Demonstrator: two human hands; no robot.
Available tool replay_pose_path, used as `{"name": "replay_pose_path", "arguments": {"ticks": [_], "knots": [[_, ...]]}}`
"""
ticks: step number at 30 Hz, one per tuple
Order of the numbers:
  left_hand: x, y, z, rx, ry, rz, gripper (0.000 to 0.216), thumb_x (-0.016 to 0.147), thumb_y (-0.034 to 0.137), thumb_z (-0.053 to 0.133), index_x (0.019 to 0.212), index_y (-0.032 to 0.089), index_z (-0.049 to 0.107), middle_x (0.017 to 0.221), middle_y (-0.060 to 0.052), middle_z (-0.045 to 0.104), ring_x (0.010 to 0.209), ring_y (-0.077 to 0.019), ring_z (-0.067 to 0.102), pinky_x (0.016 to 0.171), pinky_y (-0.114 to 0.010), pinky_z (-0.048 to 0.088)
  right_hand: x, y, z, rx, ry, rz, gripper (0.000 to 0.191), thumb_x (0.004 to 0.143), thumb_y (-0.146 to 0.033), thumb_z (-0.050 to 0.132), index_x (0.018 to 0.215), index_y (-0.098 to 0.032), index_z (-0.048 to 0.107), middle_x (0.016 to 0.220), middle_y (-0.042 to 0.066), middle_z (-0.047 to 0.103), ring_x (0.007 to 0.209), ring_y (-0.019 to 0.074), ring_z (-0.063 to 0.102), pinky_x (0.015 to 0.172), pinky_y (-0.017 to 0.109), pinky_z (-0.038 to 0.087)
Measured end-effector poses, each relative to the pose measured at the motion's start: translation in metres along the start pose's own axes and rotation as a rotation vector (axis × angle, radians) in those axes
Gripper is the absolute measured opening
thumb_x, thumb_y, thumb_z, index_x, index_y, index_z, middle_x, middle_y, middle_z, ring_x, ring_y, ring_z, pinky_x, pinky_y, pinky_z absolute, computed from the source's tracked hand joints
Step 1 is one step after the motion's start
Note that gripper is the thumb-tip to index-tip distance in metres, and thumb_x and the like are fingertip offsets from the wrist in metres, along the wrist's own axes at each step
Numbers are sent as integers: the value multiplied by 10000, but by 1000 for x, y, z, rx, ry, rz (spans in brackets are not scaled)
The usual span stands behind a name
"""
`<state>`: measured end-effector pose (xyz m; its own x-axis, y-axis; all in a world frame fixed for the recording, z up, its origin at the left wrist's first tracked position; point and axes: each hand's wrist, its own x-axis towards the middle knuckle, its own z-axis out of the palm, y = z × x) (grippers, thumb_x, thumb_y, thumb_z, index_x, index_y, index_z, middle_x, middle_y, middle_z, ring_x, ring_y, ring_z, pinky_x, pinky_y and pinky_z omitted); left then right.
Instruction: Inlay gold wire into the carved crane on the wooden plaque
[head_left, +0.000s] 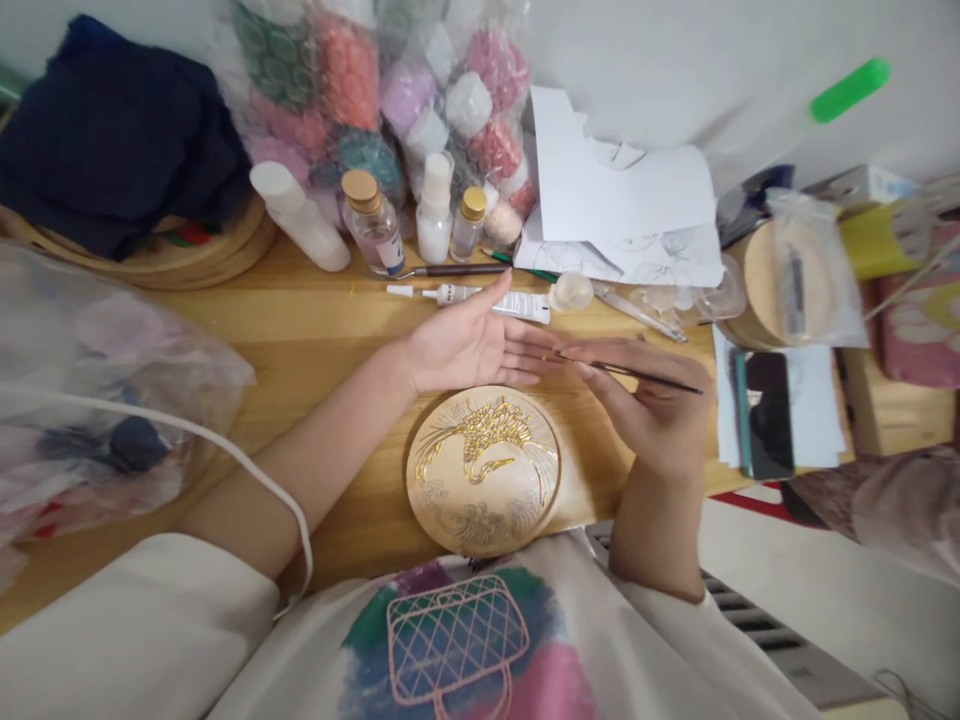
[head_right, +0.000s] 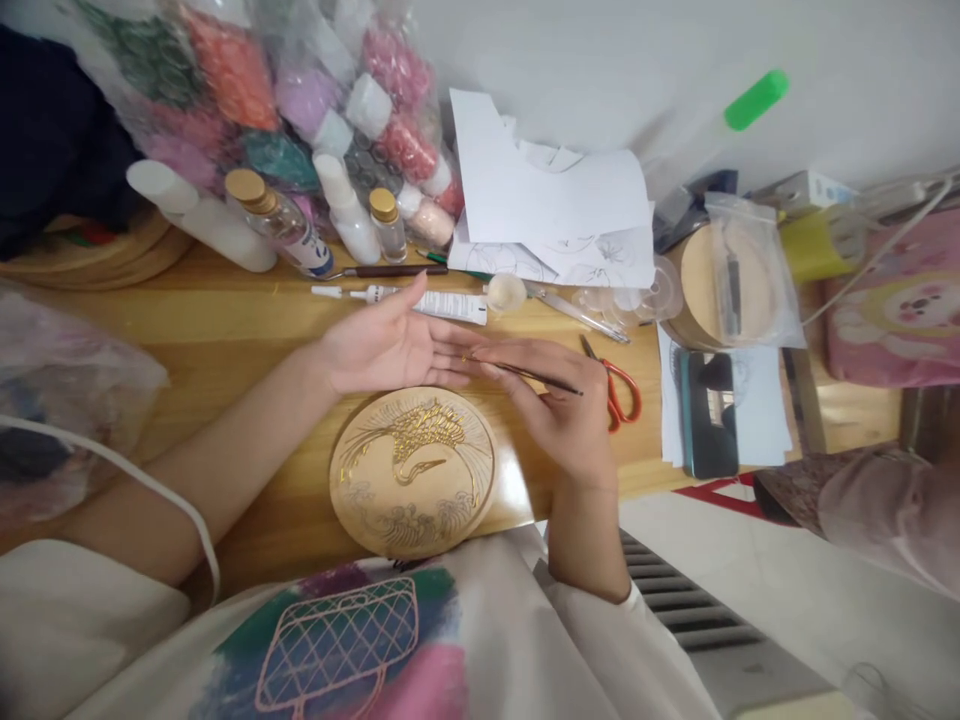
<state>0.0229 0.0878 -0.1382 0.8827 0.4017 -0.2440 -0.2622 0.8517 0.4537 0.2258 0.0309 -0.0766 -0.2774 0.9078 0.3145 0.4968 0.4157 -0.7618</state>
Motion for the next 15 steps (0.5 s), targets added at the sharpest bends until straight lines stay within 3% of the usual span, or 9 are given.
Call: {"name": "replay_pose_path", "arguments": {"ticks": [8,15], "knots": [[-1,4,7,-41,75,131,984,932,743,77,1305,-24,567,1251,-221,666,1331,-321,508,1147,-409,339,16,1,-1,73,-390,-119,146,880,-222,674,968,-262,783,964,4,806,880,187,769,848,335,637],[0,6,5,-63,107,185,923,953,710,94,1330,-3,544,1290,-216,644,1381,-335,454,1146,-448,332,14,15,11,198,-431,-100,108,877,-212,683,935,-221,774,933,35,807,867,162,762,839,295,625]]}}
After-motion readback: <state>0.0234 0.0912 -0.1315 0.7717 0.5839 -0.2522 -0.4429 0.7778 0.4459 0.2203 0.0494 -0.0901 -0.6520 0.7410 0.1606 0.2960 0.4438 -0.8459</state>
